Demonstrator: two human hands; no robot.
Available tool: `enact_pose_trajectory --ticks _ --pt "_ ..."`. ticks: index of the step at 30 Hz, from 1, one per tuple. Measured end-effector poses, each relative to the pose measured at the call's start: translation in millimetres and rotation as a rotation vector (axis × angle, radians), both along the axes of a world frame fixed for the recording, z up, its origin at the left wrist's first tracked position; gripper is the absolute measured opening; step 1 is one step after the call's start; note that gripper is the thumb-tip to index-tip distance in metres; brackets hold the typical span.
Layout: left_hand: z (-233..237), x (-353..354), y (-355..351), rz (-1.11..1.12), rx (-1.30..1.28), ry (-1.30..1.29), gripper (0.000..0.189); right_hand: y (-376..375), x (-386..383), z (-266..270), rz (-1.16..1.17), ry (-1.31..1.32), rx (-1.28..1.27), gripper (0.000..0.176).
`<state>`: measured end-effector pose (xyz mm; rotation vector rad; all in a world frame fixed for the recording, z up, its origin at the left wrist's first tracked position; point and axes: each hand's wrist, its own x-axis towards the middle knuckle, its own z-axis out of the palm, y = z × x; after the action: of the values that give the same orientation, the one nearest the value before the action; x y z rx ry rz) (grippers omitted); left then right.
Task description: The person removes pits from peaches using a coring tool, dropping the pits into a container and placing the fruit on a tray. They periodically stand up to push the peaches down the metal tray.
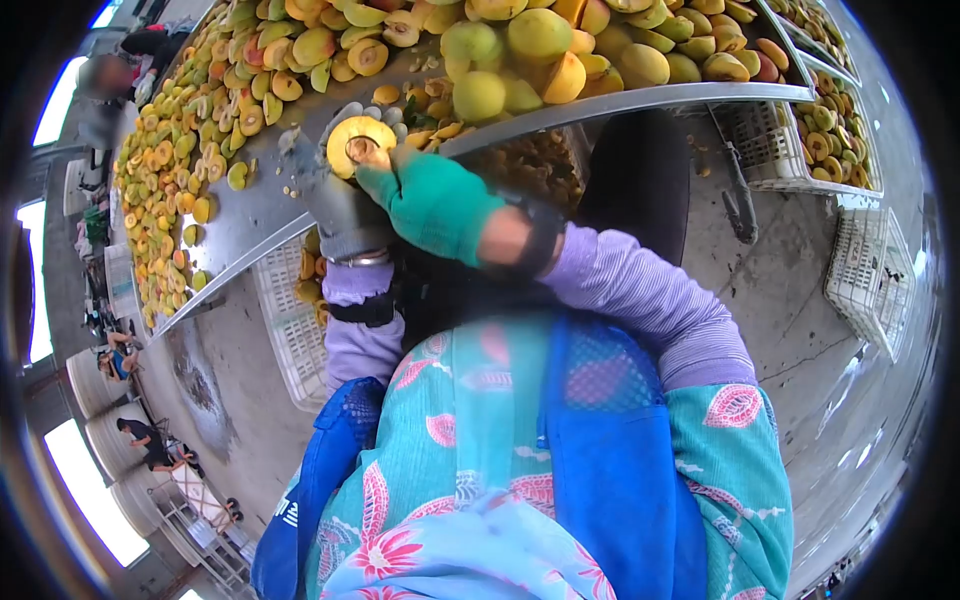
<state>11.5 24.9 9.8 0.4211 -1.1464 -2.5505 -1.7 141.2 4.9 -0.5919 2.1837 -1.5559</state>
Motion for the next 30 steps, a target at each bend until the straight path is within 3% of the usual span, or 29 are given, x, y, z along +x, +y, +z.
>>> enact_pose_trajectory --ticks 3,6,14,16,18,19,22,26,28,29,30 --pt "-3 9 3 -0.038 0.026 0.069 0.067 -5 14 0 -0.107 -0.085 -0.114 0.051" --pt "-8 7 -2 0.01 -0.015 0.025 0.061 -2 16 6 -0.077 -0.036 -0.062 0.05" --pt "-11 9 -9 0.036 -0.783 0.011 0.054 11 13 13 -0.002 -0.048 -0.043 0.048" --pt "-7 7 -12 -0.006 -0.831 0.042 0.05 8 11 -2 0.026 -0.061 -0.136 0.048" --pt "6 2 -9 -0.048 -0.619 -0.056 0.026 0 8 -15 0.06 -0.103 -0.276 0.048" --pt "13 -2 -8 -0.068 -0.512 -0.101 0.015 -2 11 -18 0.034 -0.199 -0.319 0.046" --pt "23 -21 -13 -0.155 -0.851 0.016 0.016 -2 10 3 -0.015 -0.486 -0.438 0.044" --pt "58 -55 -47 -0.924 -1.381 -0.095 0.028 0 9 16 0.098 -0.968 -0.718 0.042" --pt "42 -58 -47 -0.841 -1.104 0.058 0.031 0 12 24 0.199 -1.21 -0.927 0.042" --pt "41 -52 -31 -0.768 -0.732 -0.035 0.032 1 12 23 0.262 -1.232 -1.128 0.042" --pt "38 -45 -20 -0.681 -0.356 -0.124 0.033 2 9 22 0.322 -1.27 -1.161 0.041"
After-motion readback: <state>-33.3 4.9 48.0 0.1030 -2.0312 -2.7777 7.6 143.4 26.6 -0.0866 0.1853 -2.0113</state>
